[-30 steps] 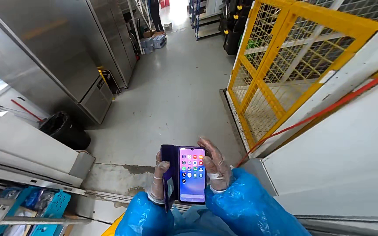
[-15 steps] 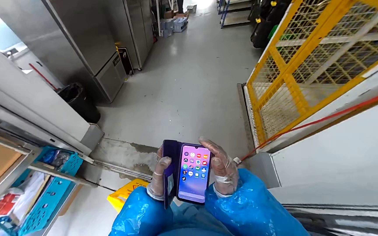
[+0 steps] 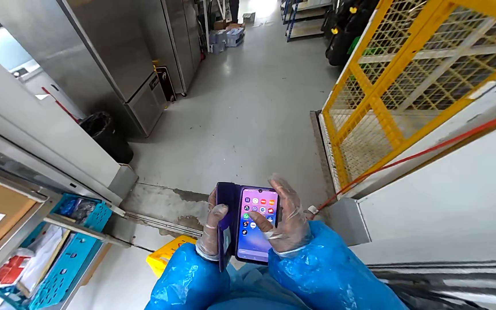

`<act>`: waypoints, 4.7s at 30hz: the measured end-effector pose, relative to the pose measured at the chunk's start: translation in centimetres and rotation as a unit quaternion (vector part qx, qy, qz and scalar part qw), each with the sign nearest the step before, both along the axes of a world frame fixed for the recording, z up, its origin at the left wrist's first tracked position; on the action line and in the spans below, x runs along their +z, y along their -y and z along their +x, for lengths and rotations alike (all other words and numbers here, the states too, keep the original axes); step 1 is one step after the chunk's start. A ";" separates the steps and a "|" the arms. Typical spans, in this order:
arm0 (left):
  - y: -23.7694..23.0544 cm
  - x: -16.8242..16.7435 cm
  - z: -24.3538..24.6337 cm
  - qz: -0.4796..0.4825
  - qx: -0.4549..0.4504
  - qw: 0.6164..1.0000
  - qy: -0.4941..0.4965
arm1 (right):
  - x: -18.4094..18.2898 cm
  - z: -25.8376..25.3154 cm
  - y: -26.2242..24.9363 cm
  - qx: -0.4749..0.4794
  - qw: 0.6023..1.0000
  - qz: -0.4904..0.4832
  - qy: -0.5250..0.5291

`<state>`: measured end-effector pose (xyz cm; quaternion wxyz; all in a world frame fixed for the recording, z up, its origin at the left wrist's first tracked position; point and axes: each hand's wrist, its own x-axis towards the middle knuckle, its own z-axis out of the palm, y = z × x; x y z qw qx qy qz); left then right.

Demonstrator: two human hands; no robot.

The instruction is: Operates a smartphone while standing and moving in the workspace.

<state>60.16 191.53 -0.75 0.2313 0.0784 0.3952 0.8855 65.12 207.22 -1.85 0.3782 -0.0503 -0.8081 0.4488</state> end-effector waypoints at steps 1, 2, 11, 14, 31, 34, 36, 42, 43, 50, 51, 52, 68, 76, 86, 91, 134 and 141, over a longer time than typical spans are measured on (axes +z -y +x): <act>0.1 0.0 -0.1 -0.001 0.001 1.000 -0.001 | 0.0 -0.2 0.1 -0.020 1.000 0.017 0.007; 0.1 0.0 -0.1 -0.003 0.003 1.000 0.000 | 0.1 -0.3 0.2 -0.039 0.999 0.032 0.013; 0.6 0.2 -0.8 0.006 0.013 1.000 0.014 | 0.1 -0.3 -1.3 -0.084 0.992 0.092 0.034; 1.0 0.2 -1.5 0.012 0.030 0.999 0.017 | 0.7 0.7 -2.6 -0.085 0.993 0.084 0.008; 2.3 0.0 -2.0 0.002 0.039 0.999 -0.003 | 0.4 -2.3 1.4 -0.060 0.990 0.126 0.007; 2.5 0.0 -2.0 0.000 0.046 0.999 -0.009 | 0.6 -2.5 1.7 -0.062 0.989 0.129 0.022; 2.7 0.1 -2.0 -0.002 0.049 0.999 -0.009 | 0.7 -2.5 1.9 -0.059 0.990 0.125 0.037; 3.5 0.0 -2.3 0.028 0.043 0.999 -0.014 | 1.2 -2.3 1.8 -0.025 0.995 0.098 -0.020; 3.6 0.1 -2.3 0.032 0.045 0.998 -0.013 | 1.3 -2.3 1.7 -0.021 0.995 0.097 -0.020; 5.1 0.2 -2.1 0.034 0.061 0.997 -0.018 | 0.9 -2.5 2.6 -0.006 0.994 0.109 -0.020; 5.3 0.2 -2.1 0.035 0.066 0.997 -0.020 | 1.0 -2.5 2.9 -0.005 0.994 0.109 -0.019; 5.7 0.3 -1.9 0.033 0.073 0.997 -0.018 | 1.1 -2.6 3.3 -0.002 0.994 0.110 -0.016; 11.5 0.8 1.6 0.050 0.265 0.963 -0.016 | 0.7 -6.5 10.0 0.168 0.975 0.140 -0.047; 10.6 1.9 2.3 0.026 0.337 0.941 -0.014 | 1.0 -8.4 9.6 0.230 0.963 0.127 -0.064; 9.3 1.6 2.1 0.032 0.362 0.932 -0.014 | 1.0 -9.8 8.2 0.278 0.951 0.116 -0.064; 8.8 1.8 2.3 0.036 0.385 0.922 -0.024 | 0.9 -10.0 7.8 0.302 0.943 0.122 -0.068; 11.0 1.1 9.7 0.066 0.536 0.841 0.018 | -1.9 -4.8 10.4 0.488 0.870 0.034 0.063; 17.8 0.6 16.0 0.079 0.585 0.807 0.033 | 0.1 0.8 18.8 0.607 0.690 -0.097 0.382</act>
